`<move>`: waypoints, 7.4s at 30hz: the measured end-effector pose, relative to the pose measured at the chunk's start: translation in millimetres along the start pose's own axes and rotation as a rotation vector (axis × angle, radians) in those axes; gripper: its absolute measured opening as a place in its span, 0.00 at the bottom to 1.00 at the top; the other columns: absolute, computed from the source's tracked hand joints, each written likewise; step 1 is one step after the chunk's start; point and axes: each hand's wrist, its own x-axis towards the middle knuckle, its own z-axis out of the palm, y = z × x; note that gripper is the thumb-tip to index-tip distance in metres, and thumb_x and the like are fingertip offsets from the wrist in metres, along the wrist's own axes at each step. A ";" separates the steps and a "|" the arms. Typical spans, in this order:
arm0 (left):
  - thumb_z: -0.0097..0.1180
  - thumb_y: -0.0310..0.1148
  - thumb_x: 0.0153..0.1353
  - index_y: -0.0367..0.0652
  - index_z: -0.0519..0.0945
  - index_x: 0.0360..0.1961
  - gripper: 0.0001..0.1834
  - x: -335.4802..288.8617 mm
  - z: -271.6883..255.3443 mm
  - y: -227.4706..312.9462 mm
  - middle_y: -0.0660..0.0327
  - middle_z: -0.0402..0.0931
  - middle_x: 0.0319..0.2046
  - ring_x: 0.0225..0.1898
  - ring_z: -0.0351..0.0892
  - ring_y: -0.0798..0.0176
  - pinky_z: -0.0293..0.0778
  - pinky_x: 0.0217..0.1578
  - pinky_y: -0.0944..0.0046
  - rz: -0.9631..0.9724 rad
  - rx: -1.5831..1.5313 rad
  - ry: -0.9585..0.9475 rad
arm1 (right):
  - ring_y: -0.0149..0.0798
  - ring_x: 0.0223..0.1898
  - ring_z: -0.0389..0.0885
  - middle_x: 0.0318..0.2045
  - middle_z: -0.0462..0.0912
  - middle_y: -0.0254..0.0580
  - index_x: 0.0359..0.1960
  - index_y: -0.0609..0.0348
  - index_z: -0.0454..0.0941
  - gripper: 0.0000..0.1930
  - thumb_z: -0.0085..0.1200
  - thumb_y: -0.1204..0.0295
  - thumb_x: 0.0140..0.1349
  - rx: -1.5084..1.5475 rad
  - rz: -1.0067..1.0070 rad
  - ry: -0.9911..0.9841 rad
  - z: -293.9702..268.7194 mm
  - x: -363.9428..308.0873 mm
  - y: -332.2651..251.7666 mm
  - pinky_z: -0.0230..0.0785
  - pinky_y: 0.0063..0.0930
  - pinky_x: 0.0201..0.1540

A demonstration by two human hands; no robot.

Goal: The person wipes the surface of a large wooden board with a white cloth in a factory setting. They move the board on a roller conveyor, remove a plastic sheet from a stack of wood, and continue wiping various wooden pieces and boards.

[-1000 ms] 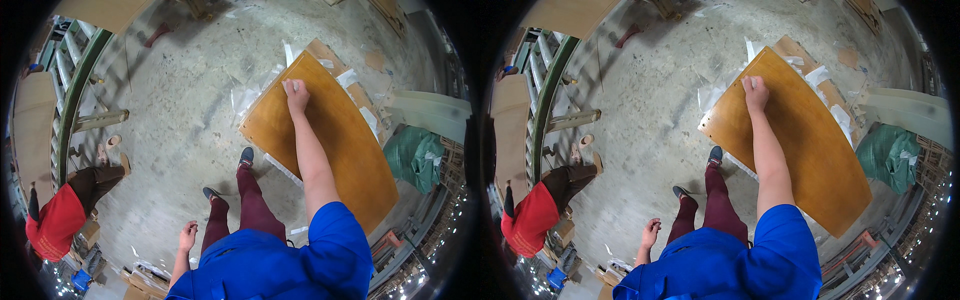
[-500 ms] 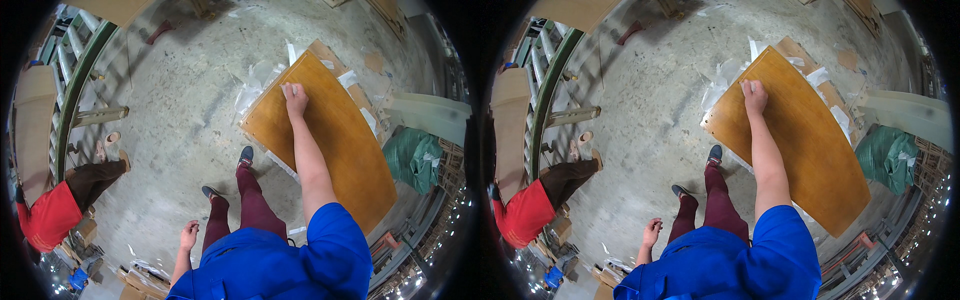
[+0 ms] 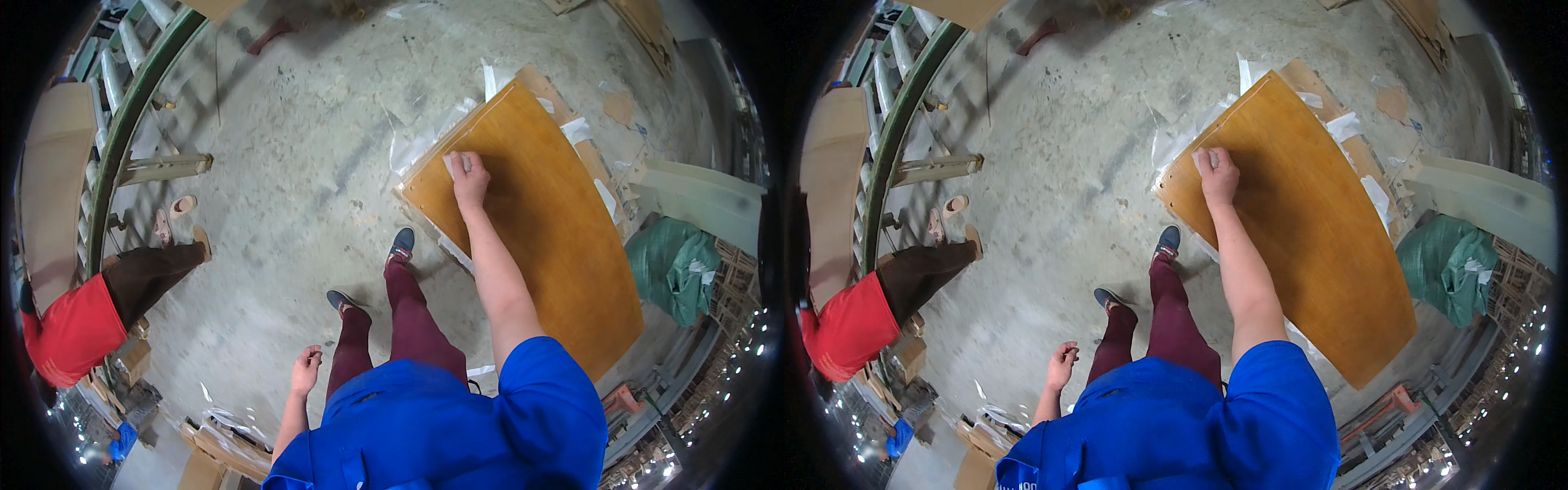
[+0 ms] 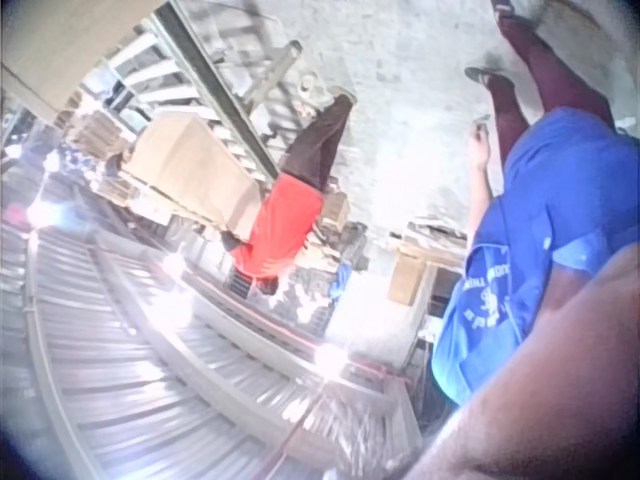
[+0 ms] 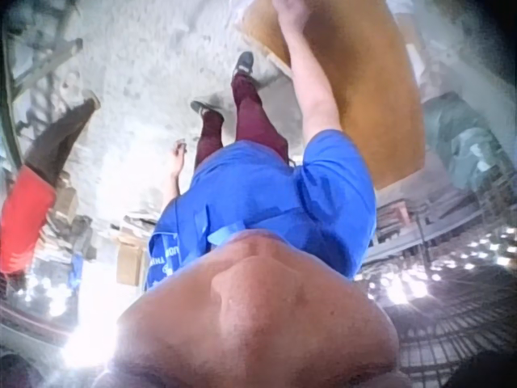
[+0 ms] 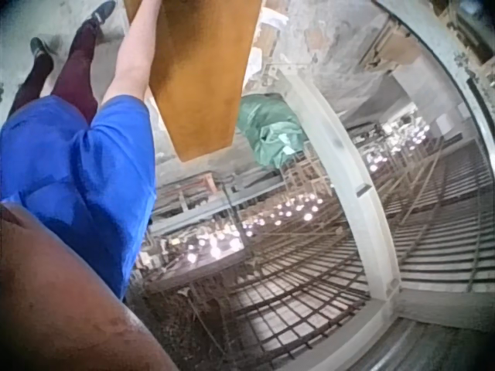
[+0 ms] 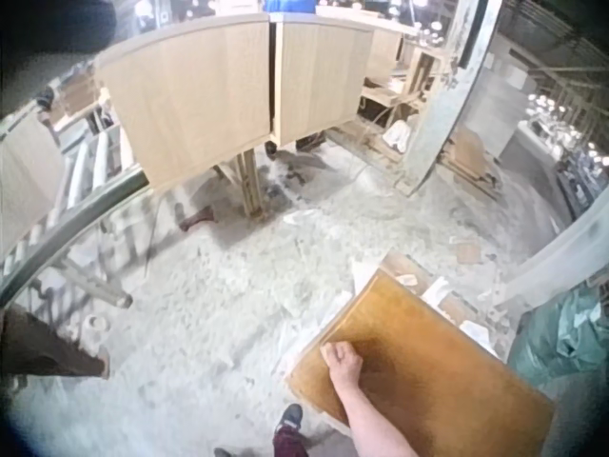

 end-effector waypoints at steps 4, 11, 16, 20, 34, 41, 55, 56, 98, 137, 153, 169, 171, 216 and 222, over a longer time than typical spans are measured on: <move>0.48 0.32 0.61 0.40 0.76 0.46 0.13 2.4 3.4 -1.7 0.60 0.79 0.32 0.31 0.77 0.67 0.72 0.35 0.68 0.034 -0.011 0.005 | 0.52 0.31 0.80 0.27 0.80 0.50 0.29 0.57 0.76 0.13 0.55 0.59 0.56 0.012 0.006 -0.073 4.8 -25.3 -9.4 0.71 0.38 0.33; 0.49 0.32 0.61 0.39 0.76 0.46 0.14 2.7 7.7 -3.4 0.60 0.79 0.29 0.30 0.77 0.67 0.72 0.34 0.67 0.031 -0.005 0.015 | 0.52 0.28 0.79 0.25 0.79 0.50 0.28 0.57 0.77 0.11 0.56 0.61 0.55 0.053 -0.014 -0.174 6.6 -55.5 -18.5 0.70 0.37 0.30; 0.49 0.33 0.61 0.39 0.76 0.46 0.14 1.2 13.1 -8.1 0.58 0.79 0.30 0.30 0.77 0.66 0.73 0.35 0.66 0.026 -0.016 0.027 | 0.53 0.28 0.78 0.24 0.79 0.51 0.27 0.57 0.76 0.11 0.56 0.62 0.55 0.043 -0.074 -0.192 8.2 -57.1 -19.9 0.70 0.39 0.29; 0.49 0.33 0.61 0.39 0.76 0.46 0.14 0.9 19.1 -16.8 0.57 0.79 0.31 0.31 0.78 0.65 0.73 0.36 0.66 0.028 -0.050 0.025 | 0.53 0.27 0.78 0.24 0.79 0.50 0.27 0.58 0.76 0.11 0.56 0.63 0.55 0.016 -0.106 -0.223 7.3 -56.6 -18.3 0.70 0.39 0.29; 0.49 0.32 0.61 0.40 0.76 0.46 0.14 15.0 38.0 -43.3 0.58 0.79 0.32 0.30 0.77 0.67 0.73 0.34 0.68 0.086 -0.092 0.009 | 0.31 0.31 0.78 0.27 0.81 0.41 0.32 0.62 0.78 0.11 0.59 0.66 0.54 0.281 0.068 -0.377 -1.2 -49.5 -18.6 0.70 0.27 0.37; 0.49 0.33 0.61 0.40 0.76 0.46 0.14 2.3 37.0 -58.6 0.59 0.79 0.32 0.32 0.78 0.66 0.73 0.37 0.67 0.037 -0.132 0.040 | 0.43 0.30 0.81 0.27 0.81 0.49 0.32 0.61 0.77 0.13 0.57 0.62 0.56 0.158 -0.068 -0.381 6.6 -57.2 -23.6 0.70 0.32 0.35; 0.48 0.35 0.61 0.43 0.75 0.48 0.15 -40.7 59.5 -113.5 0.61 0.79 0.37 0.33 0.79 0.67 0.72 0.33 0.68 -0.048 -0.037 -0.002 | 0.50 0.29 0.80 0.25 0.80 0.51 0.29 0.57 0.78 0.14 0.55 0.58 0.56 0.033 -0.080 -0.285 -20.3 -83.9 -6.3 0.70 0.39 0.32; 0.48 0.35 0.61 0.43 0.75 0.49 0.16 -42.9 59.6 -112.7 0.61 0.79 0.38 0.33 0.79 0.66 0.72 0.33 0.68 -0.058 -0.007 -0.003 | 0.51 0.29 0.80 0.26 0.80 0.51 0.29 0.57 0.78 0.14 0.55 0.57 0.56 -0.001 -0.069 -0.286 -20.1 -83.4 -5.4 0.70 0.39 0.33; 0.49 0.33 0.60 0.42 0.76 0.47 0.15 -55.6 52.3 -121.6 0.57 0.80 0.36 0.33 0.80 0.64 0.74 0.36 0.65 0.125 0.161 -0.019 | 0.50 0.31 0.79 0.26 0.81 0.49 0.30 0.54 0.79 0.15 0.55 0.54 0.55 -0.036 0.225 -0.050 -195.8 -188.2 89.4 0.70 0.38 0.34; 0.49 0.34 0.61 0.40 0.75 0.47 0.15 -51.2 90.7 -84.3 0.57 0.79 0.38 0.34 0.80 0.64 0.74 0.38 0.66 0.210 0.323 -0.155 | 0.50 0.34 0.81 0.30 0.81 0.51 0.33 0.57 0.77 0.13 0.56 0.60 0.55 0.077 0.238 0.025 -220.7 -214.5 107.4 0.72 0.37 0.37; 0.50 0.34 0.60 0.39 0.75 0.48 0.16 -56.4 114.7 -68.4 0.55 0.79 0.38 0.34 0.79 0.63 0.75 0.37 0.65 0.223 0.441 -0.197 | 0.54 0.33 0.80 0.29 0.81 0.54 0.33 0.58 0.76 0.15 0.54 0.59 0.56 -0.045 0.279 0.056 -300.0 -254.7 147.5 0.71 0.41 0.36; 0.49 0.36 0.61 0.41 0.75 0.48 0.16 -53.7 158.9 -24.9 0.55 0.79 0.38 0.35 0.80 0.63 0.74 0.38 0.65 0.344 0.559 -0.260 | 0.53 0.33 0.80 0.29 0.81 0.52 0.32 0.59 0.76 0.15 0.55 0.58 0.56 -0.138 0.413 0.286 -405.6 -325.6 210.7 0.72 0.40 0.36; 0.49 0.36 0.61 0.41 0.75 0.48 0.16 -59.1 164.3 -27.6 0.55 0.79 0.37 0.35 0.80 0.62 0.75 0.38 0.65 0.342 0.592 -0.259 | 0.53 0.33 0.80 0.29 0.81 0.52 0.32 0.59 0.76 0.15 0.55 0.58 0.56 -0.124 0.411 0.278 -406.7 -325.3 210.2 0.72 0.41 0.36; 0.49 0.39 0.60 0.45 0.76 0.47 0.16 -144.7 348.7 71.2 0.55 0.80 0.38 0.34 0.80 0.62 0.74 0.39 0.64 0.499 1.032 -0.348 | 0.56 0.33 0.79 0.29 0.81 0.53 0.33 0.58 0.75 0.15 0.53 0.57 0.57 -0.136 0.670 0.656 -611.1 -446.9 340.5 0.71 0.45 0.35; 0.49 0.40 0.60 0.45 0.76 0.47 0.17 -157.5 381.3 72.8 0.56 0.80 0.38 0.35 0.81 0.62 0.74 0.39 0.63 0.508 1.088 -0.376 | 0.57 0.33 0.79 0.29 0.80 0.54 0.33 0.57 0.75 0.15 0.52 0.56 0.58 -0.186 0.747 0.756 -658.1 -470.7 369.6 0.70 0.45 0.34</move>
